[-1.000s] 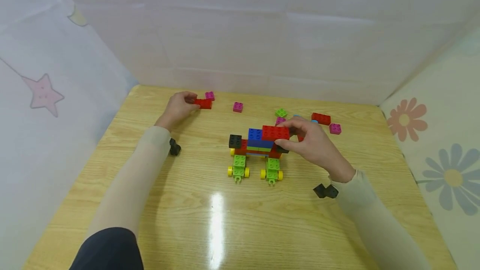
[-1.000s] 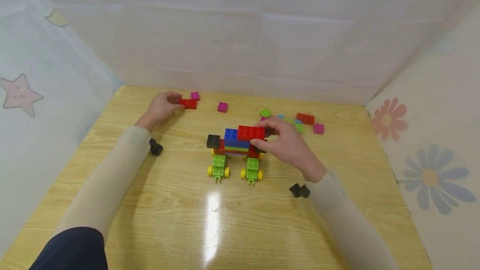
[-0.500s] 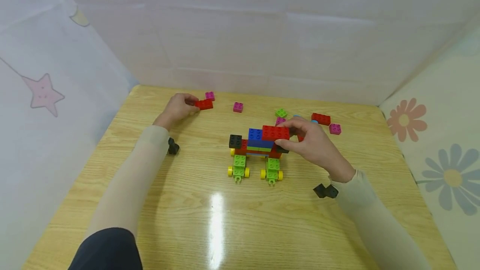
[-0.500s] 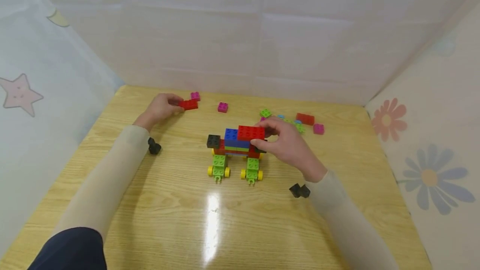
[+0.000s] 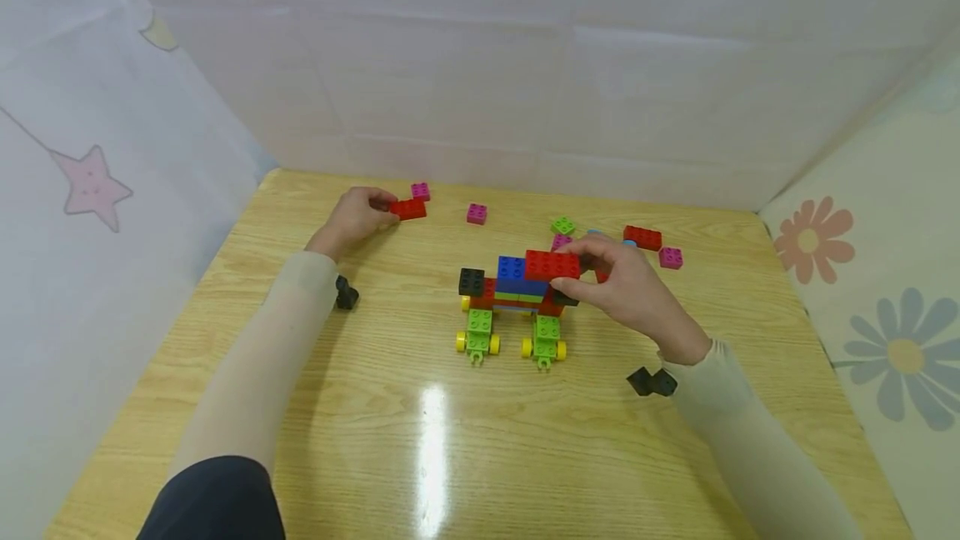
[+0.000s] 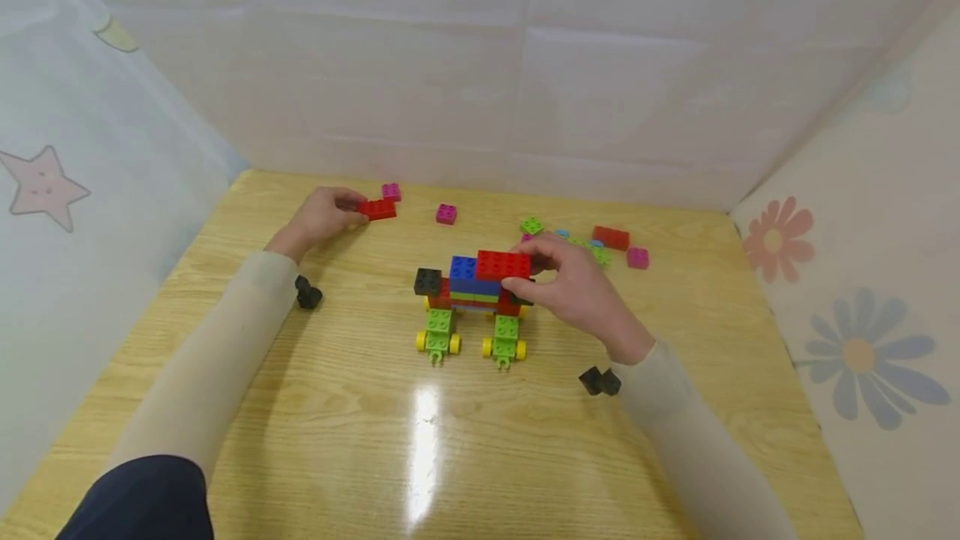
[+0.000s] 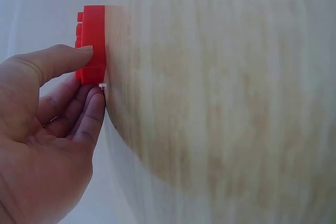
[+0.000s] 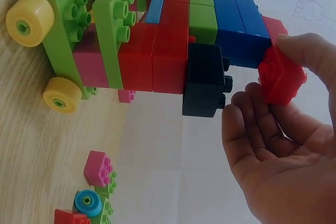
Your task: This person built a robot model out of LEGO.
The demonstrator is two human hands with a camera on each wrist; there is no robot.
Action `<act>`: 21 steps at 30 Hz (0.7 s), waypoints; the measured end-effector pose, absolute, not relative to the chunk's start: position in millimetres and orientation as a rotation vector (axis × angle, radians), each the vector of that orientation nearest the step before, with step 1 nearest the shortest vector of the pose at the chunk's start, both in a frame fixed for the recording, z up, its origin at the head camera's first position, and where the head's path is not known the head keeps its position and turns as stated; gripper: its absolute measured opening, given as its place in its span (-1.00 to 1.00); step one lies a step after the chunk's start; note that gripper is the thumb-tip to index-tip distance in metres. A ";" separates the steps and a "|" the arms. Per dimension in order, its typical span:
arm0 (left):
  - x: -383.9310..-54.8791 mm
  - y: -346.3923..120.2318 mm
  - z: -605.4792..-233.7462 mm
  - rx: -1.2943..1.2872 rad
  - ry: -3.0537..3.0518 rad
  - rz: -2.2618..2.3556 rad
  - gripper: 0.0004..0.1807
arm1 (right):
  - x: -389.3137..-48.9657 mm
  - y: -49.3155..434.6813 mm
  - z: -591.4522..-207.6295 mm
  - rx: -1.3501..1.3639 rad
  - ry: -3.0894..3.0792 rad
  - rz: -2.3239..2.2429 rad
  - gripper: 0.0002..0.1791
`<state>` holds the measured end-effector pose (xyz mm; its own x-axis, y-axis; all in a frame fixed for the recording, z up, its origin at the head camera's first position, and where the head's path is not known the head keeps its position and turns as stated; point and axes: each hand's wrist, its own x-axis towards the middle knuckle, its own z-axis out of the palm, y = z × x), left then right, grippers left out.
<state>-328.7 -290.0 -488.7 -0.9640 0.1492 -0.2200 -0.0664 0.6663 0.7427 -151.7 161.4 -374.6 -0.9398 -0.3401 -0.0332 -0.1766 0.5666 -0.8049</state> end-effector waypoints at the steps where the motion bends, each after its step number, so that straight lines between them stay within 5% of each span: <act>1: -327.9 -290.0 -488.2 0.067 2.622 1.189 -0.47 | -151.9 161.3 -374.6 -0.435 2.614 -1.312 -0.58; 21: -292.6 -282.2 -479.2 0.205 2.644 1.199 -0.52 | -160.5 163.7 -372.6 -0.448 2.614 -1.262 -0.55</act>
<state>-292.6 -282.2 -479.2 -0.9636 0.2205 -0.1511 0.0316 0.6555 0.7545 -160.5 163.7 -372.6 -0.9331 -0.3560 -0.0506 -0.1819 0.5887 -0.7877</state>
